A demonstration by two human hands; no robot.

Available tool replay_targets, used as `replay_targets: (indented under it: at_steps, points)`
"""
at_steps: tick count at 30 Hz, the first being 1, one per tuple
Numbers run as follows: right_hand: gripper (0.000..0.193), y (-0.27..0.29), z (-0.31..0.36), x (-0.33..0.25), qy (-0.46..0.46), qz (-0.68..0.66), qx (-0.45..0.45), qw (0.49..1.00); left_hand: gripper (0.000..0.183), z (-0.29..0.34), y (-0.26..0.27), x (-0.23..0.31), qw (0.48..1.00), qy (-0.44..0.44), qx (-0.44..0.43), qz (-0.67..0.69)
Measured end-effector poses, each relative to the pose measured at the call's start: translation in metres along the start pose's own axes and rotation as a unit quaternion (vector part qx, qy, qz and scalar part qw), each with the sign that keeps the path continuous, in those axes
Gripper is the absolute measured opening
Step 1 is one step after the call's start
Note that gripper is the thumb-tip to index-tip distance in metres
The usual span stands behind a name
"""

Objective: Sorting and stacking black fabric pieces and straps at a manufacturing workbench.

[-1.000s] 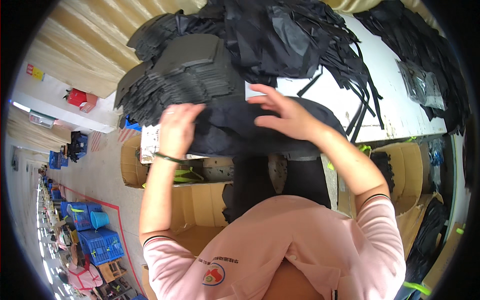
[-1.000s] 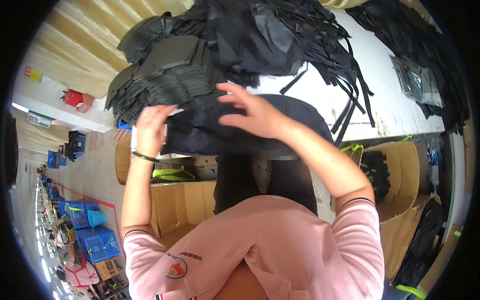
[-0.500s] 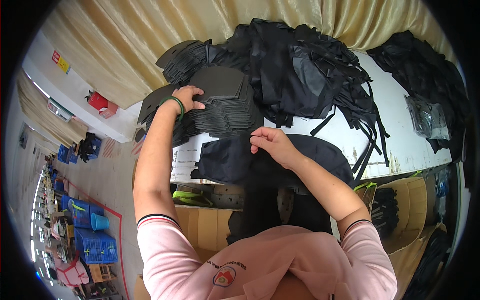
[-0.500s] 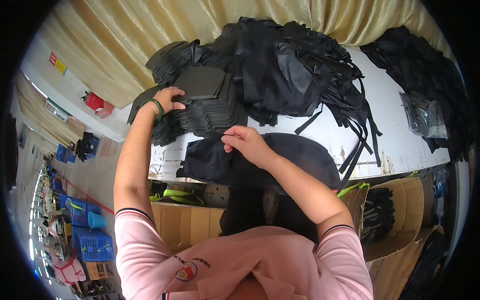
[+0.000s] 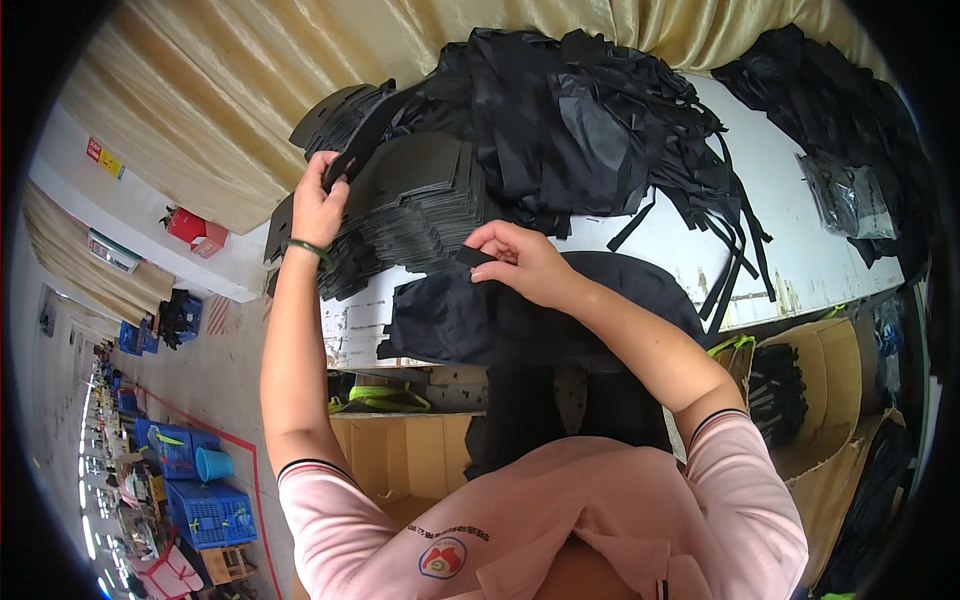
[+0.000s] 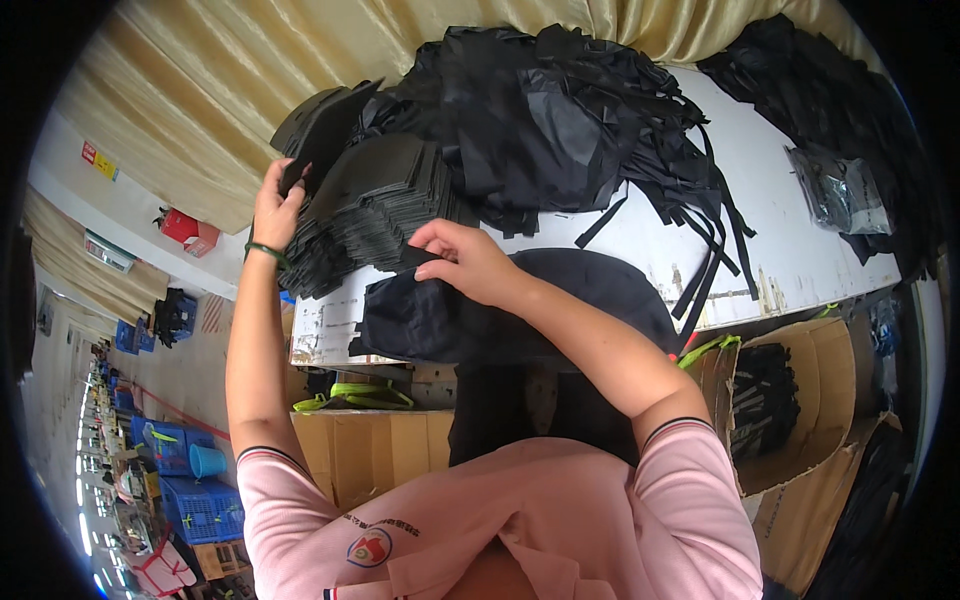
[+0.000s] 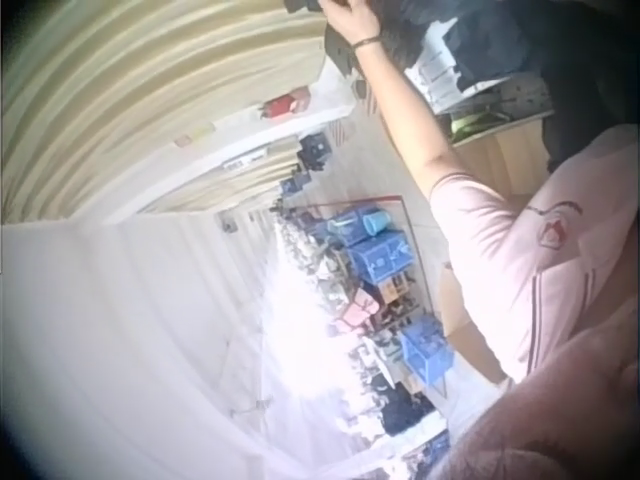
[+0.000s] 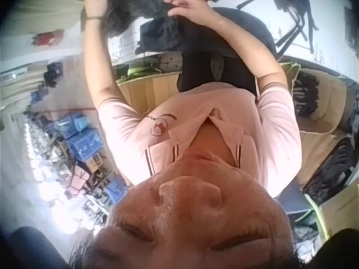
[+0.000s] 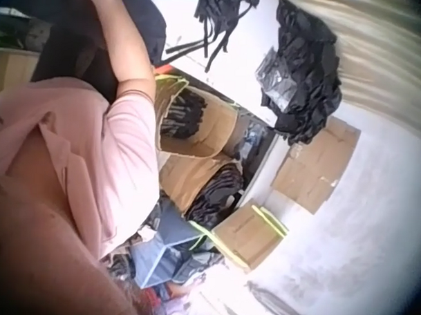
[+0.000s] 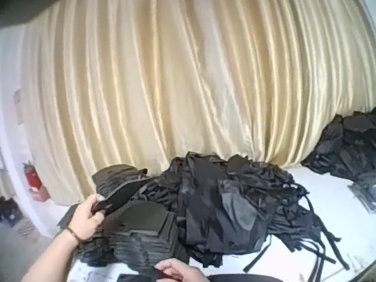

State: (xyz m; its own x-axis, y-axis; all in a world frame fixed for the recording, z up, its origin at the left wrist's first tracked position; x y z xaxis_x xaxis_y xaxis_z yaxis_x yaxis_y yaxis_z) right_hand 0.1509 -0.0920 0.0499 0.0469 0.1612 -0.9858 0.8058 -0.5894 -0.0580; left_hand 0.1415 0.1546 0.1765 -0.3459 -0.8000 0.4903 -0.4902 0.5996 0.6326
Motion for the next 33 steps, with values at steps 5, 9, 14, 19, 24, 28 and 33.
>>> replay_targets:
  at_steps: [5, 9, 14, 19, 24, 28, 33]
  points:
    - [0.029, -0.032, 0.000, -0.058, 0.184, 0.251, 0.076, 0.947, 0.024, 0.043, 0.036, 0.057, 0.981, -0.052, 0.160, 0.097]
    - [0.046, -0.062, 0.003, -0.070, 0.230, 0.314, 0.083, 0.917, 0.026, 0.084, 0.059, 0.089, 0.981, 0.011, 0.191, -0.027]
    - [0.040, -0.040, 0.009, -0.050, 0.156, 0.236, 0.066, 0.957, 0.022, 0.108, 0.021, 0.130, 0.954, -0.087, 0.272, 0.088]
    - [0.022, -0.062, 0.009, -0.038, 0.079, 0.049, 0.009, 0.996, 0.027, 0.138, -0.022, 0.122, 0.939, -0.041, 0.215, 0.264]
    - [0.018, -0.062, 0.011, -0.047, 0.059, 0.078, 0.004, 0.995, 0.042, 0.136, -0.046, 0.142, 0.951, -0.051, 0.117, 0.282]
    - [0.013, -0.058, 0.017, -0.049, 0.026, 0.026, 0.020, 0.999, 0.044, 0.133, -0.041, 0.156, 0.964, -0.124, 0.135, 0.191]
    - [0.013, -0.032, 0.033, -0.039, 0.086, 0.027, 0.124, 0.988, 0.043, 0.135, -0.044, 0.175, 0.960, -0.195, 0.139, 0.148]
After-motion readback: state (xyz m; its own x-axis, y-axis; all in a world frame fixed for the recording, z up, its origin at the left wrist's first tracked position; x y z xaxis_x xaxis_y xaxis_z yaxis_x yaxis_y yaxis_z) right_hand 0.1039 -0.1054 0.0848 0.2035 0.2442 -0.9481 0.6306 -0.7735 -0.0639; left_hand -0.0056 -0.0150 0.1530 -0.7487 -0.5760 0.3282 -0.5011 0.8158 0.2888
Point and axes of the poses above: each hand's wrist, its own z-axis away from the middle knuckle, its own y-axis out of the back of the hand, x = y × z, the point moved 10 cm from there along -z, towards the middle knuckle, and after that the axes turned 12 degrees about -y, right-handed, at the moved point
